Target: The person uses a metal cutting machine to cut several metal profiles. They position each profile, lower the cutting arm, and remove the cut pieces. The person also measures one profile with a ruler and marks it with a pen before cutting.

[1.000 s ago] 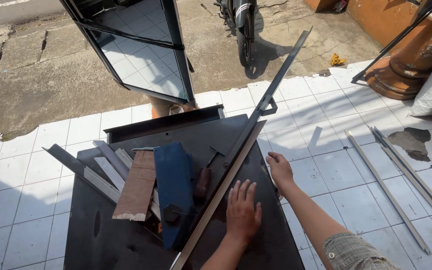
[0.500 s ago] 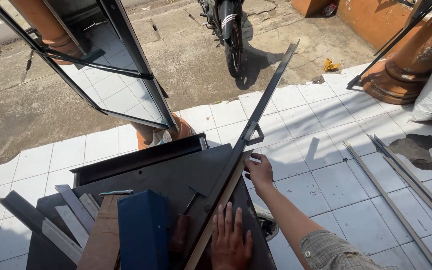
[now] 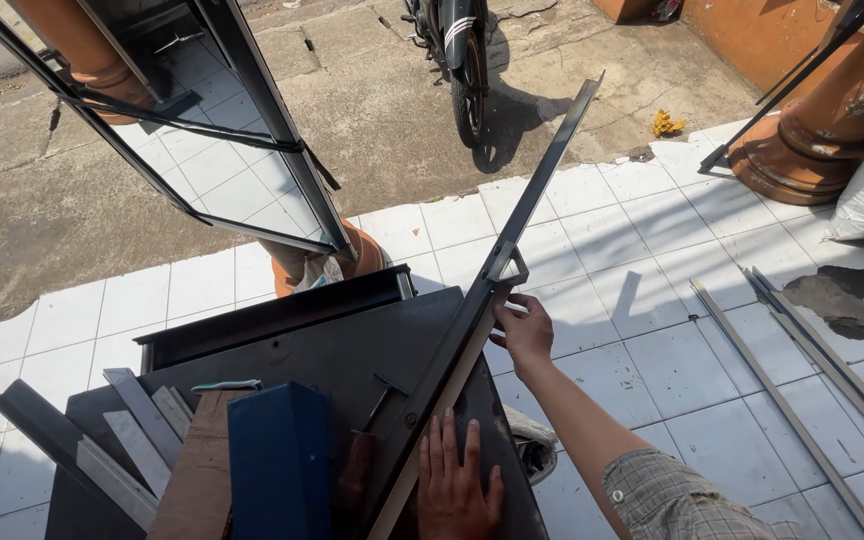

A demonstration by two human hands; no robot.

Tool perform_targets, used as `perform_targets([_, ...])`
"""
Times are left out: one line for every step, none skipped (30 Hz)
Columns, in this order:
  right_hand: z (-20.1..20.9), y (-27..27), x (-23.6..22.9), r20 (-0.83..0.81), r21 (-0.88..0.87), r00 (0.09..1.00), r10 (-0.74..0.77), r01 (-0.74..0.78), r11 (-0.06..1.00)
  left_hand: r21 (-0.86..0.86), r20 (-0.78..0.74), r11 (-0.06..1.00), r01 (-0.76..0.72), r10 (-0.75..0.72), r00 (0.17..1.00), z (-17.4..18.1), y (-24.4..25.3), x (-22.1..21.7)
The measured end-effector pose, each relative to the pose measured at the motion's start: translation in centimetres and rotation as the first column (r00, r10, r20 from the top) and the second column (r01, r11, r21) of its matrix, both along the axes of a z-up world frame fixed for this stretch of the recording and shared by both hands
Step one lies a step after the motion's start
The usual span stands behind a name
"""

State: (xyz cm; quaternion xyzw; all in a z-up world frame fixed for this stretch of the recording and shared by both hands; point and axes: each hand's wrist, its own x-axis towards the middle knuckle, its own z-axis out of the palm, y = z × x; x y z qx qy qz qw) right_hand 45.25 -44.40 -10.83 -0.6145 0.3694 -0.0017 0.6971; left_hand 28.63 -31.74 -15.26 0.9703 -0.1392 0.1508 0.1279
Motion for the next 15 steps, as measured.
perform_targets([-0.13, -0.11, 0.08, 0.006, -0.003, 1.0, 0.005, -0.005, 1.0, 0.004, 0.014, 1.0, -0.004, 0.004, 1.0, -0.01, -0.02, 0.01])
perform_targets([-0.04, -0.14, 0.15, 0.009, -0.003, 1.0, 0.005, -0.005, 1.0, 0.004, 0.017, 1.0, -0.004, 0.004, 1.0, -0.11, -0.04, 0.07])
perform_targets([0.06, -0.16, 0.23, 0.011, 0.001, 1.0, 0.0, 0.0, 1.0, 0.002, 0.013, 1.0, -0.005, 0.005, 1.0, -0.21, -0.04, 0.12])
perform_targets([0.1, -0.16, 0.16, 0.01, 0.004, 1.0, -0.004, 0.004, 1.0, 0.0, 0.007, 1.0, -0.007, 0.007, 1.0, -0.33, -0.04, 0.01])
perform_targets([0.26, -0.06, 0.21, 0.01, 0.004, 1.0, -0.004, 0.004, 1.0, 0.0, 0.007, 1.0, -0.008, 0.008, 1.0, -0.43, 0.02, 0.07])
perform_targets([0.38, -0.03, 0.19, 0.006, -0.008, 1.0, -0.004, 0.004, 1.0, 0.002, -0.018, 1.0, -0.008, 0.008, 1.0, -0.53, 0.02, 0.07])
perform_targets([0.49, -0.01, 0.17, 0.002, -0.02, 1.0, -0.005, 0.005, 1.0, 0.005, -0.043, 1.0, -0.008, 0.009, 0.999, -0.66, 0.02, 0.07])
perform_targets([0.32, 0.0, 0.13, -0.001, -0.02, 1.0, -0.004, 0.004, 1.0, 0.005, -0.046, 1.0, -0.01, 0.01, 0.999, -0.55, 0.05, 0.1])
perform_targets([0.14, 0.01, 0.07, 0.011, -0.008, 1.0, 0.001, -0.001, 1.0, -0.002, -0.056, 1.0, -0.008, 0.008, 0.998, -0.45, 0.08, 0.12])
perform_targets([-0.01, -0.03, 0.08, 0.023, 0.003, 1.0, 0.004, -0.004, 1.0, -0.009, -0.066, 1.0, -0.005, 0.004, 0.998, -0.35, 0.09, 0.23])
perform_targets([-0.01, -0.04, 0.03, 0.021, 0.003, 1.0, 0.004, -0.004, 1.0, -0.01, -0.068, 1.0, -0.004, 0.004, 0.998, -0.31, 0.05, 0.16])
perform_targets([0.01, 0.0, 0.03, 0.017, 0.004, 1.0, 0.0, -0.001, 1.0, -0.001, -0.053, 1.0, -0.011, 0.011, 0.999, -0.26, 0.03, 0.14])
perform_targets([0.03, 0.04, 0.02, 0.013, 0.006, 1.0, -0.003, 0.003, 1.0, 0.008, -0.039, 1.0, -0.019, 0.019, 0.999, -0.21, 0.02, 0.11])
perform_targets([0.19, 0.06, -0.05, 0.012, 0.005, 1.0, -0.002, 0.002, 1.0, 0.007, -0.04, 1.0, -0.019, 0.019, 0.999, -0.26, 0.01, 0.08])
perform_targets([0.35, 0.08, -0.13, 0.006, -0.007, 1.0, 0.003, -0.003, 1.0, 0.007, -0.032, 1.0, -0.022, 0.023, 0.999, -0.31, 0.0, 0.04])
